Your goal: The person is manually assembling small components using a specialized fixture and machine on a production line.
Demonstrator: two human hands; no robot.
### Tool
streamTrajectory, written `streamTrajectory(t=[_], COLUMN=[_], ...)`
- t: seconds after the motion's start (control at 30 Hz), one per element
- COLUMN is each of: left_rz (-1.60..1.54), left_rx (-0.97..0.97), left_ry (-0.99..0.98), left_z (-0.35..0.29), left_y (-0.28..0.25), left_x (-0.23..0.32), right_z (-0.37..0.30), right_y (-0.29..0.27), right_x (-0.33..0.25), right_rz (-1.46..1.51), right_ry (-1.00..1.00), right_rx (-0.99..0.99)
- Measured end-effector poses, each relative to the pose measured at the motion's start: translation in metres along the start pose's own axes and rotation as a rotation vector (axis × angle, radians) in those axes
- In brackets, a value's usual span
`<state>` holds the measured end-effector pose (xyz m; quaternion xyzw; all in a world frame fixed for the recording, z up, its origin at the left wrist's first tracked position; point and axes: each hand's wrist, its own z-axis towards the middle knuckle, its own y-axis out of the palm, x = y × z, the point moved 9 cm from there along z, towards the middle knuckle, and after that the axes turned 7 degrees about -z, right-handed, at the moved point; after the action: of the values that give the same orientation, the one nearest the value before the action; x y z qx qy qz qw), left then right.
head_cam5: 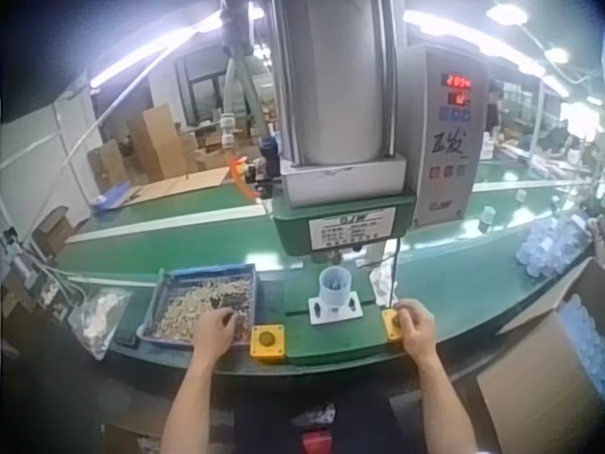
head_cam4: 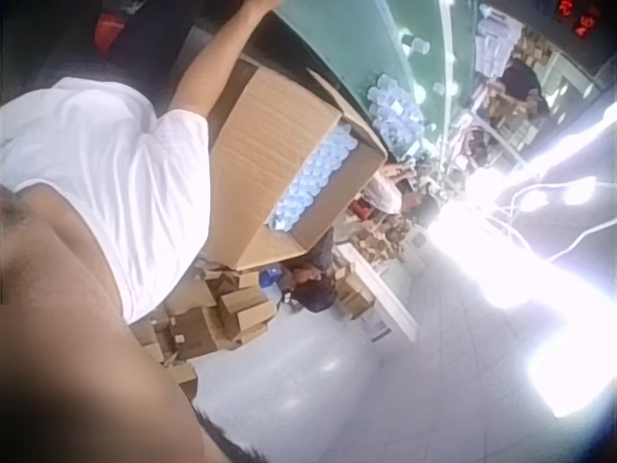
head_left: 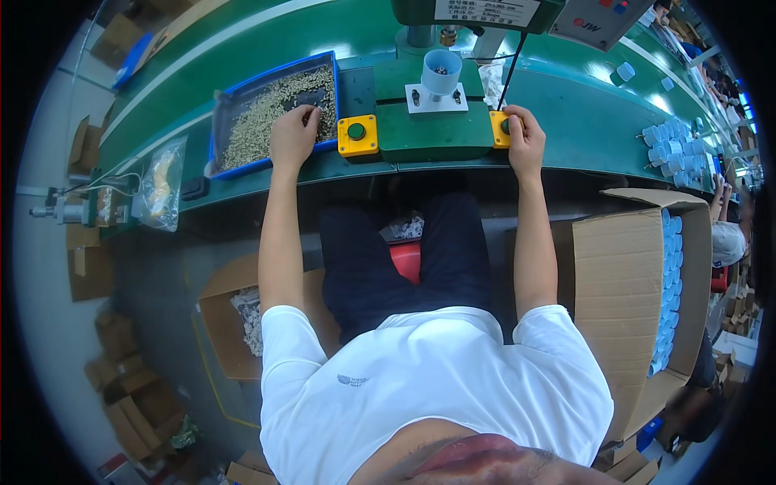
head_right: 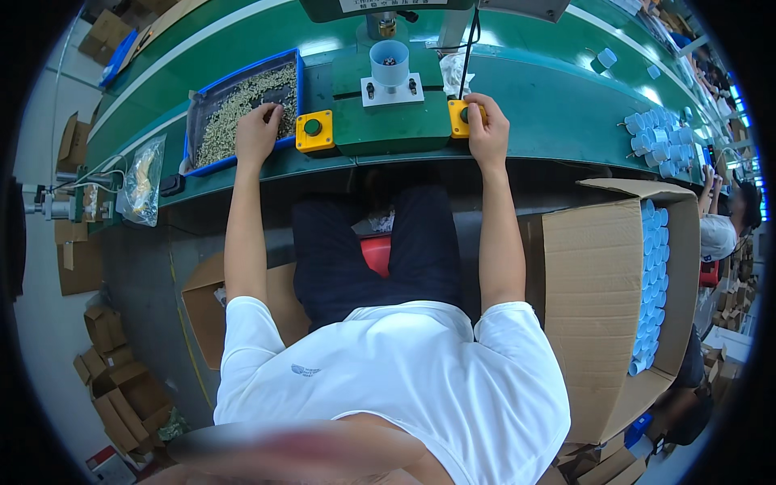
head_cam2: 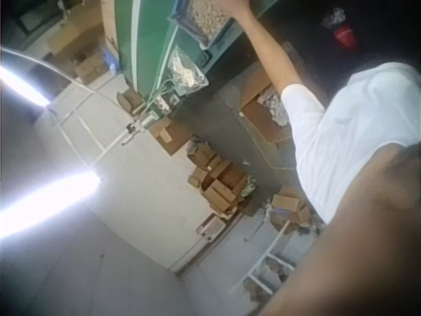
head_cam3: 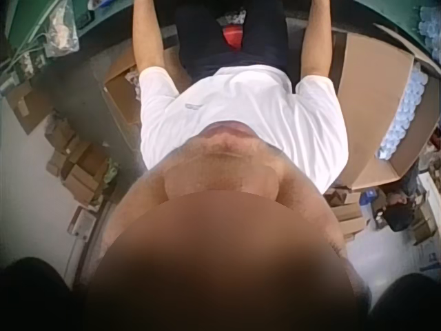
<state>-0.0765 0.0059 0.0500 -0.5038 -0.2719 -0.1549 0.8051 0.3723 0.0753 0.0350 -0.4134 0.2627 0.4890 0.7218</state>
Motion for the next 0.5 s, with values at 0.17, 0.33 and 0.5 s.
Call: streamTrajectory(t=[0.17, 0.33, 0.5], left_rz=[0.047, 0.068, 0.046], left_rx=[-0.009, 0.004, -0.028], left_ry=[0.006, -0.004, -0.028], left_z=[0.0006, 0.0003, 0.0022], left_y=[0.0011, 0.0013, 0.0054], left_x=[-0.0007, -0.0025, -0.0092], right_z=[0.0002, 0.0014, 0.0002], right_y=[0.0005, -0.0005, -0.0001], right_x=[0.0016, 0.0036, 0.0034], right_rz=[-0.008, -0.006, -0.008], right_ry=[-0.008, 0.003, -0.001], right_rx=[-0.001, 0.014, 0.01])
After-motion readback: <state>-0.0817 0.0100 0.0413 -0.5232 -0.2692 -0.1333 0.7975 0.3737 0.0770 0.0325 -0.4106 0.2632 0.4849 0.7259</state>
